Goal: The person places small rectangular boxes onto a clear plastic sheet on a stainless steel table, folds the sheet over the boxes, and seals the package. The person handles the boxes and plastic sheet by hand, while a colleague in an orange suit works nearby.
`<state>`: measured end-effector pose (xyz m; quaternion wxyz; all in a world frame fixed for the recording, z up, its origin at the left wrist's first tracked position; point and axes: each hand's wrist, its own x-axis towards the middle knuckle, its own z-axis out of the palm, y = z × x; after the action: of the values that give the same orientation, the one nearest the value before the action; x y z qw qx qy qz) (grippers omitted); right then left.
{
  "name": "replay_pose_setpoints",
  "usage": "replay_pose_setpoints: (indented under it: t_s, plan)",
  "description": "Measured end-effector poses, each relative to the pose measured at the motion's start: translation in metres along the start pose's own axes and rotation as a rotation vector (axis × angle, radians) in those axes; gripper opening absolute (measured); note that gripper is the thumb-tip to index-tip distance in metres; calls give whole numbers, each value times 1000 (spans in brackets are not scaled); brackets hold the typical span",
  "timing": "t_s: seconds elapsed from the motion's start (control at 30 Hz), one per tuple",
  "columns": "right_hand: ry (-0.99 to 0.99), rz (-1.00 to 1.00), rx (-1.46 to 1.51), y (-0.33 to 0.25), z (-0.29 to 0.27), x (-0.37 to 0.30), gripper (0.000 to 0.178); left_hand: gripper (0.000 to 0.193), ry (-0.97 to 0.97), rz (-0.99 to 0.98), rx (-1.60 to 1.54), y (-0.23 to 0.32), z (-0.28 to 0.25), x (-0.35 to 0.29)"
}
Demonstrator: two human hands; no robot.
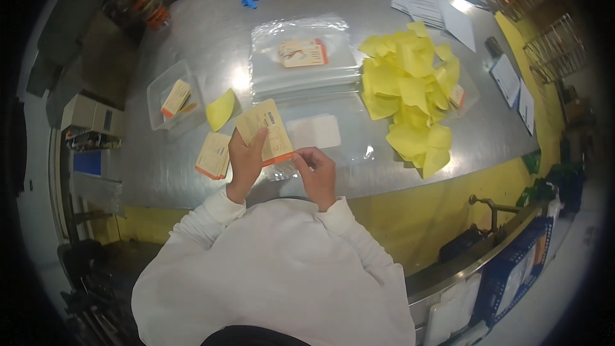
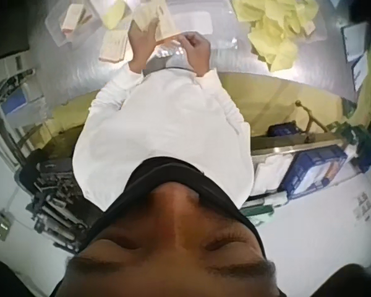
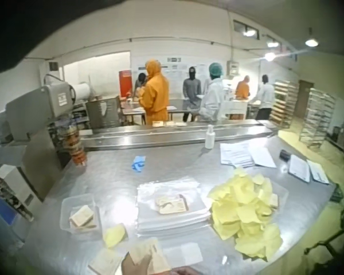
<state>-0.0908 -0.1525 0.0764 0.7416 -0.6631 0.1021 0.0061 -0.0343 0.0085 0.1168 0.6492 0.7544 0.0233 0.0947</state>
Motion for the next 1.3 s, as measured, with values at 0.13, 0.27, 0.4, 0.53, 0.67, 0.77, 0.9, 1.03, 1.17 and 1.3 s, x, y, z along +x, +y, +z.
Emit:
replay_pose_setpoints:
  t_s: [0.13, 0.27, 0.4, 0.53, 0.67, 0.77, 0.9, 1.03, 1.17, 1.3]
  plan:
    - [127, 47, 147, -9, -8, -5, 10, 31, -39, 52, -74, -6, 26, -2]
    - [213, 2, 114, 0, -16, -2, 11, 47, -316, -300, -402, 13, 42, -19]
    - [90, -11, 247, -9, -30, -8, 16, 45, -340, -284, -393, 4, 49, -19]
    - [115, -30, 265, 1, -41, -9, 17, 45, -368, -257, -364, -1, 60, -23]
    - [145, -21, 270, 8, -39, -5, 15, 46, -373, -206, -326, 4, 64, -25]
    - [186, -40, 254, 22, -35, 1, 16, 47, -432, -203, -297, 4, 64, -26]
    - [109, -85, 261, 13, -44, 1, 14, 51, -415, -181, -261, 7, 67, -25]
    - [106, -90, 136, 0, -54, -7, 12, 56, -468, -166, -220, 7, 70, -25]
    - [228, -147, 25, 18, -55, -5, 14, 59, -499, -121, -71, 5, 76, -30]
    - [350, -134, 102, 17, -52, -12, 17, 61, -479, 8, 78, 9, 84, -39]
